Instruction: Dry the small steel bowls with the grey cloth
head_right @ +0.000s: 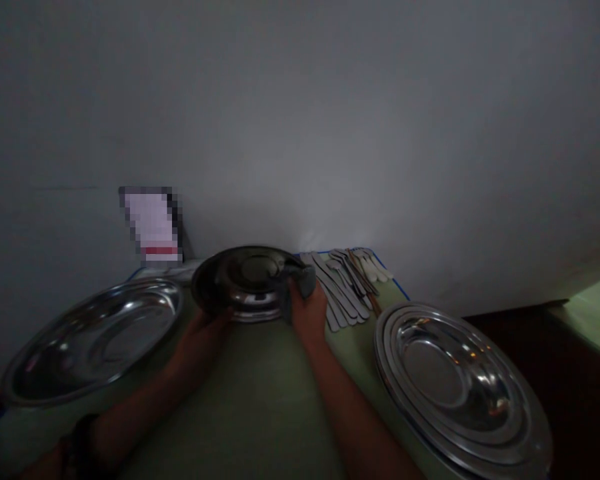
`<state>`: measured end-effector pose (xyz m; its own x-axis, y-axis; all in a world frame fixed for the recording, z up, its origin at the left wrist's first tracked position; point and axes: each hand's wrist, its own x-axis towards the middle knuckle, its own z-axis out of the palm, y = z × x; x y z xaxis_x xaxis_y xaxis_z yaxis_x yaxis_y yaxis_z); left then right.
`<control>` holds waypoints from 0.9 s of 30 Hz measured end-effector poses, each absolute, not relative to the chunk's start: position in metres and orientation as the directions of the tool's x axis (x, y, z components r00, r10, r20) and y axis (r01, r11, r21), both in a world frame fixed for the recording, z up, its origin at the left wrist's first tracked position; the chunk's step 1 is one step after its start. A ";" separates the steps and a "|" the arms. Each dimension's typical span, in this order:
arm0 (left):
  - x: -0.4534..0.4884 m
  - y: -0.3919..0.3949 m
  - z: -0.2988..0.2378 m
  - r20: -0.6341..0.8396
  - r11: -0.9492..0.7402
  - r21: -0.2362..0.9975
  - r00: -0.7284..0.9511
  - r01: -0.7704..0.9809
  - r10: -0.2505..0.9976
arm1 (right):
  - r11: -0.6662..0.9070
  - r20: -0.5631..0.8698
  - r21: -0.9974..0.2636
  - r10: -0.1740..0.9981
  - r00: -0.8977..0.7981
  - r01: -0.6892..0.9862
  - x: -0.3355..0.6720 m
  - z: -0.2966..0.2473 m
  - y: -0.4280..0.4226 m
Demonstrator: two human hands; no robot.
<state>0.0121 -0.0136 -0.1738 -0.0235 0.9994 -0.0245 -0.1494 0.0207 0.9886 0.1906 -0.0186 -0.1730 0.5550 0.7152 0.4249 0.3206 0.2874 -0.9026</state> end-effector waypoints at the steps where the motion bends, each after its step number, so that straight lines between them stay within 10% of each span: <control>1: 0.012 -0.015 -0.173 -0.042 0.037 0.985 -0.023 -0.167 0.999 | 0.312 0.464 -0.883 0.699 0.544 0.351 0.195 -0.169 -0.019; 7: 0.015 -0.019 -0.163 -0.126 0.103 0.923 -0.039 -0.371 0.991 | 0.340 0.491 -0.868 0.687 0.535 0.361 0.200 -0.164 -0.022; 27: 0.012 0.001 -0.173 -0.106 0.094 0.976 -0.055 -0.195 0.993 | 0.204 0.401 -0.896 0.751 0.524 0.394 0.182 -0.180 0.015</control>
